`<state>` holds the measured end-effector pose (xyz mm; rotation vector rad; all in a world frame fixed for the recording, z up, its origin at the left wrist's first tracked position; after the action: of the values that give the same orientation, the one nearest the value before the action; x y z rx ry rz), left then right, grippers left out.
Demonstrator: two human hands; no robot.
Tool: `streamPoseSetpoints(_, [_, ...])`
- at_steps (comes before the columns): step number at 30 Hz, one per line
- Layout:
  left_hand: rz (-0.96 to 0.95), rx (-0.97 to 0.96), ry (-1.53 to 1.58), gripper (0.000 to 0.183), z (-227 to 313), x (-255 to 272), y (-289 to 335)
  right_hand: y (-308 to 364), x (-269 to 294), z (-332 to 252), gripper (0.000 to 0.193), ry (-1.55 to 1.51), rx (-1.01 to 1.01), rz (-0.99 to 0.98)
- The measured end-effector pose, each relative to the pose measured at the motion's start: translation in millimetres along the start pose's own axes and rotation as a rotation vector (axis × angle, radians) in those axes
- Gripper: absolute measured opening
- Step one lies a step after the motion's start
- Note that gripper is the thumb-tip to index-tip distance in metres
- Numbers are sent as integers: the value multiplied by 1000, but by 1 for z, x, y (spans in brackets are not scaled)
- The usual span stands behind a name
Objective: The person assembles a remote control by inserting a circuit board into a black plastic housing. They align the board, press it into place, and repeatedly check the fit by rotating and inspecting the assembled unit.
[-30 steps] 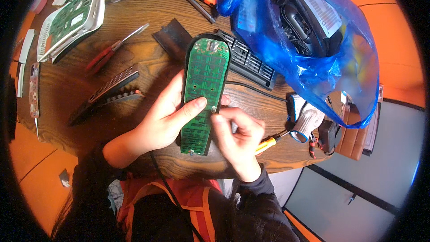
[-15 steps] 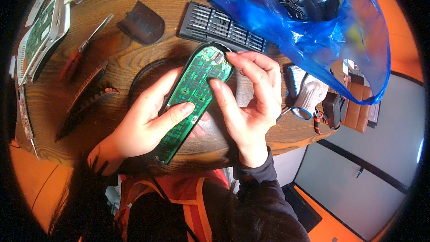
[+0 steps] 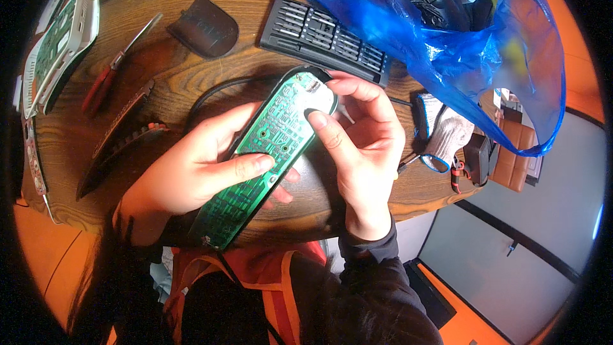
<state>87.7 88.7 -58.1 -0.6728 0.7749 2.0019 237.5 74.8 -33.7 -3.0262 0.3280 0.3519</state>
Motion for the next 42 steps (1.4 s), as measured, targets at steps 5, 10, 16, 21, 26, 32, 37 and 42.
streamPoseSetpoints(5, [1, -108, -118, 42, 1, -1, -6, 5, -8, 6, 55, -101, -138, -6])
streamPoseSetpoints(10, [29, 55, -6, 35, -4, -4, -2, 3, -5, 3, 39, 5, -70, 52])
streamPoseSetpoints(16, [-99, 234, 27, 25, -8, -10, 0, 0, 3, -5, 41, 99, 42, 161])
streamPoseSetpoints(21, [-55, 135, -45, 24, -9, -7, -3, -1, 1, -4, 48, 72, 14, 139])
streamPoseSetpoints(26, [-19, 121, -104, 22, -10, -3, -4, 1, -5, -1, 56, 75, -21, 91])
streamPoseSetpoints(32, [-26, 144, -105, 21, -9, -5, -3, 0, -4, -5, 52, 118, -4, 73])
streamPoseSetpoints(37, [-30, 115, -148, 20, -8, -5, -3, 0, -5, -6, 53, 93, 28, 60])
streamPoseSetpoints(42, [8, 85, -127, 20, -8, -4, -3, -1, -6, -5, 60, 248, 93, 9])
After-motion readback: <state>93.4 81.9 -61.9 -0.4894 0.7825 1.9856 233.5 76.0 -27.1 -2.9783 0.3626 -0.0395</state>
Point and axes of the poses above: each hand's wrist, its own y-axis away from the middle knuckle, its own x-axis out of the back of the hand, z = x × y, the point moved 4 cm from there along -y, towards the middle knuckle, and after that the axes turned 6 degrees about -y, right-handed, at the moved point
